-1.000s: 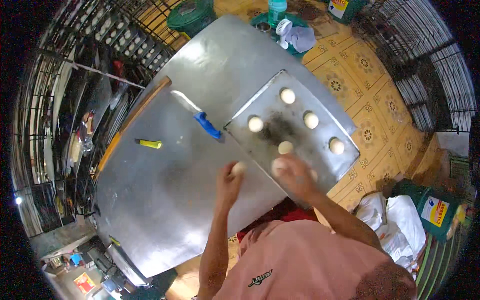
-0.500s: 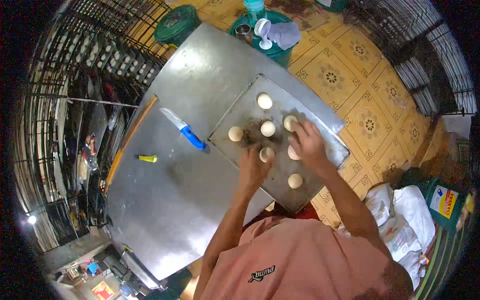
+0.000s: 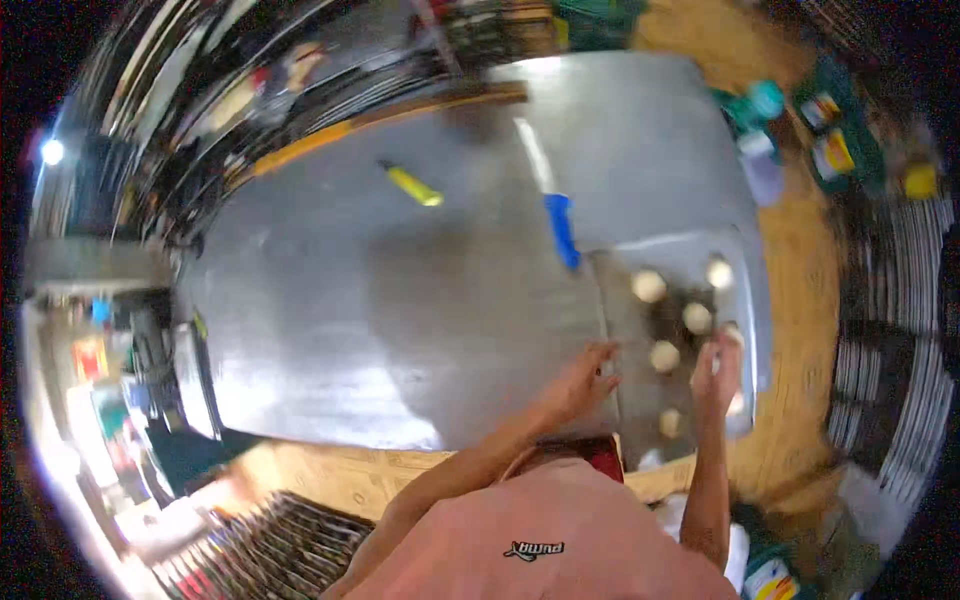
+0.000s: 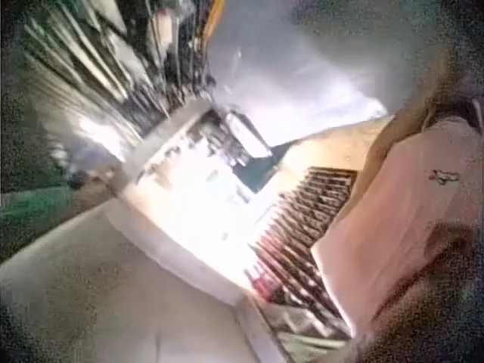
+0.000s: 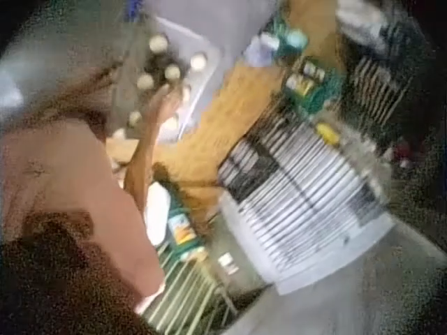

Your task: The person is shaping small portions of dough into uniform balls and placing them onto a baking tray.

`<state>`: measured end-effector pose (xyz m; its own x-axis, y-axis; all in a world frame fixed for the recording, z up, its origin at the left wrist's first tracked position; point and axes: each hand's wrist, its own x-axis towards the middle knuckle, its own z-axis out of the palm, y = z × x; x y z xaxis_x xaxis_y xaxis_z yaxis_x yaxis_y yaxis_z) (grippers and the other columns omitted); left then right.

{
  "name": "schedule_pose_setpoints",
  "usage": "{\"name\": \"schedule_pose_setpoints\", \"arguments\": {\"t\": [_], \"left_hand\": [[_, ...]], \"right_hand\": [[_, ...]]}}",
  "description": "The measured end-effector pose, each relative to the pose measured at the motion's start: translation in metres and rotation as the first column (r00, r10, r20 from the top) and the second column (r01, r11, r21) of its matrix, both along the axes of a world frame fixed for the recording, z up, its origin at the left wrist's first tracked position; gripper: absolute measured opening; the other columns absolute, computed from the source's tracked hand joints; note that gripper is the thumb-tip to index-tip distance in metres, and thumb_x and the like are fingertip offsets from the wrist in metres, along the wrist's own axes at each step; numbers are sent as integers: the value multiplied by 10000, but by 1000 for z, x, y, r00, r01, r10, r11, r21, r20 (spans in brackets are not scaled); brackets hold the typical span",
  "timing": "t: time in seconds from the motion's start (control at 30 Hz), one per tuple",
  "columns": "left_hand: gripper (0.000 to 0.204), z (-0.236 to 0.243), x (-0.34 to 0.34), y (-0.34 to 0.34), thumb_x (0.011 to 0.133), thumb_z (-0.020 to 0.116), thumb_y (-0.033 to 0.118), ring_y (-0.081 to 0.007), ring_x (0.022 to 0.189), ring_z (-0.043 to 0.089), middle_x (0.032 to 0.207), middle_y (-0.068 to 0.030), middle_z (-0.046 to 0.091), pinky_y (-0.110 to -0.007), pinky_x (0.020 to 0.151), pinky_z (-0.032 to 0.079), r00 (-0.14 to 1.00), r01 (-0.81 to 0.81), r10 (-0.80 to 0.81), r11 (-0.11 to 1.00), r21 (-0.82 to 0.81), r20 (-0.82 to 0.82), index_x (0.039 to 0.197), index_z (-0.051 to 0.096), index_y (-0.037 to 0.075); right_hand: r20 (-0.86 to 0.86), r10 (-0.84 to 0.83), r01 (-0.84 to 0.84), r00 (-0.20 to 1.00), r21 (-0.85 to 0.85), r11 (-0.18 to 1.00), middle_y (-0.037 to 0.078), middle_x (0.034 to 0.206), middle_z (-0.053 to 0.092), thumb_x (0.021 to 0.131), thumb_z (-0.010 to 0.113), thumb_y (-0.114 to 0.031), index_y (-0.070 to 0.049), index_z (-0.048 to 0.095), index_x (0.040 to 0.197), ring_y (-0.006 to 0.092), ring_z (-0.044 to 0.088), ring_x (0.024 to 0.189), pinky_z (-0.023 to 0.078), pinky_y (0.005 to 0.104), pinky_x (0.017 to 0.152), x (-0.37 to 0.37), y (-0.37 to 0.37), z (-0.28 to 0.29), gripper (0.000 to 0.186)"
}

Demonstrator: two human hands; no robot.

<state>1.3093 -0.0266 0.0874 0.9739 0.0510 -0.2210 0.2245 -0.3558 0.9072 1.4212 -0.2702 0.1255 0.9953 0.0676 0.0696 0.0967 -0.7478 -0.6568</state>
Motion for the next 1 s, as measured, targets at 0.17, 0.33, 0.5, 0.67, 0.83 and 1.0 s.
{"name": "schedule_pose_setpoints", "arguments": {"t": [0.17,0.33,0.5,0.67,0.83,1.0], "left_hand": [[390,-27,-77,104,989,704,233,-354,1002,735,1126,-192,740,-441,836,599,933,-358,356,933,-34,-46,1335,657,57],[312,-10,-108,209,1010,676,177,-318,914,744,1046,-185,752,-394,776,587,828,-549,552,834,63,-101,1290,679,40],[289,-13,-108,247,1021,668,160,-253,877,736,990,-170,751,-370,766,571,716,-697,698,714,65,20,1277,683,25],[277,-15,-86,233,1022,663,132,-217,896,716,1029,-158,750,-372,798,570,731,-682,661,708,-184,-168,1272,689,15],[280,-23,-73,204,1005,674,84,-210,927,704,1080,-154,752,-354,848,564,801,-598,597,801,-23,-37,1276,687,13],[295,-33,-22,157,999,678,87,-205,971,708,1092,-154,751,-349,874,567,935,-345,345,938,-9,87,1284,683,9]], "right_hand": [[-25,570,-563,821,127,817,173,1116,686,987,684,-139,-1,667,1221,343,657,1052,526,446,933,-25,185,-22,272],[104,741,-748,663,111,654,147,1114,666,925,780,-184,-28,650,1248,349,646,999,530,439,905,16,395,-33,381],[264,753,-778,603,-12,628,189,1069,676,909,783,-180,-59,616,1275,374,658,981,538,464,863,77,570,-74,421],[3,727,-725,686,81,684,218,1024,686,1008,633,-176,-40,609,1259,406,684,905,558,504,813,75,572,-106,285],[-277,609,-514,743,346,785,159,962,703,1068,580,-210,-13,600,1276,285,693,845,557,431,770,0,408,-59,287],[-686,231,12,689,331,944,20,851,659,1060,605,-194,-21,519,1424,139,595,718,497,310,654,-39,174,-4,413]]}}
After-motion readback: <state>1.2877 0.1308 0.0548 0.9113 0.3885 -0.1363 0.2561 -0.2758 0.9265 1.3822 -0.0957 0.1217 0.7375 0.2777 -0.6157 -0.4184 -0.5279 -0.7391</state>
